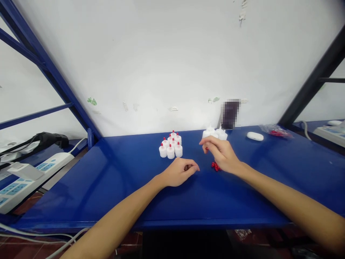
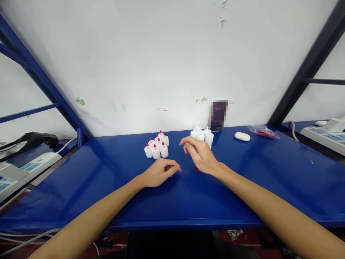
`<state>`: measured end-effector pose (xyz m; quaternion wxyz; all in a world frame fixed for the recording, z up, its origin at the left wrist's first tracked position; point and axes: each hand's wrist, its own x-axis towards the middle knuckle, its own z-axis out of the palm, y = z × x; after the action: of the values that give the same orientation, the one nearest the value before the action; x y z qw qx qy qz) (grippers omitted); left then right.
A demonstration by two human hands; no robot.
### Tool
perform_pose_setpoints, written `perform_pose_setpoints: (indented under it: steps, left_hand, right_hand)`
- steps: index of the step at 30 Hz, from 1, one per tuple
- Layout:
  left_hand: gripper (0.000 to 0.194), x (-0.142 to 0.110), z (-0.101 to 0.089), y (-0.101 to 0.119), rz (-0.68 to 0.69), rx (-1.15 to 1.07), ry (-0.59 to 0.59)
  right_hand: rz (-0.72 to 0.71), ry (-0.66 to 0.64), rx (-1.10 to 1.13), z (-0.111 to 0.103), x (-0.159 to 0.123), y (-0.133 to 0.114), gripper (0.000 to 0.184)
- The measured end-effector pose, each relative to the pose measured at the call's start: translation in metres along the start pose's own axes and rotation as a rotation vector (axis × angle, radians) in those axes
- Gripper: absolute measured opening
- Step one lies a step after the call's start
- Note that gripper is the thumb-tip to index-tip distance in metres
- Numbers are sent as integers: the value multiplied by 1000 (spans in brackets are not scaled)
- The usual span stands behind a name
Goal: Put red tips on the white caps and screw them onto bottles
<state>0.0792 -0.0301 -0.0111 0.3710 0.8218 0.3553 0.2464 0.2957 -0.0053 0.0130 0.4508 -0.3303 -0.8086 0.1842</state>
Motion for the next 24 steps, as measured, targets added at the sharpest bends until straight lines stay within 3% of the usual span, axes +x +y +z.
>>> perform_pose_setpoints:
  steps: [4, 12, 20, 24]
  left_hand:
    - [25, 0, 0, 0, 2, 0, -4]
    - [24, 0, 0, 0, 31, 5, -11]
    - [21, -2, 2, 2, 125, 179, -34]
    - [20, -3, 0, 2, 171, 313, -52]
  right_hand:
    - [-33, -130, -72, 1, 0, 2, 26]
    - [-67, -258, -210, 10, -3, -6, 32]
    - [40, -283, -289, 14, -2, 18, 32]
    - [85, -289, -345, 12, 1, 17, 37]
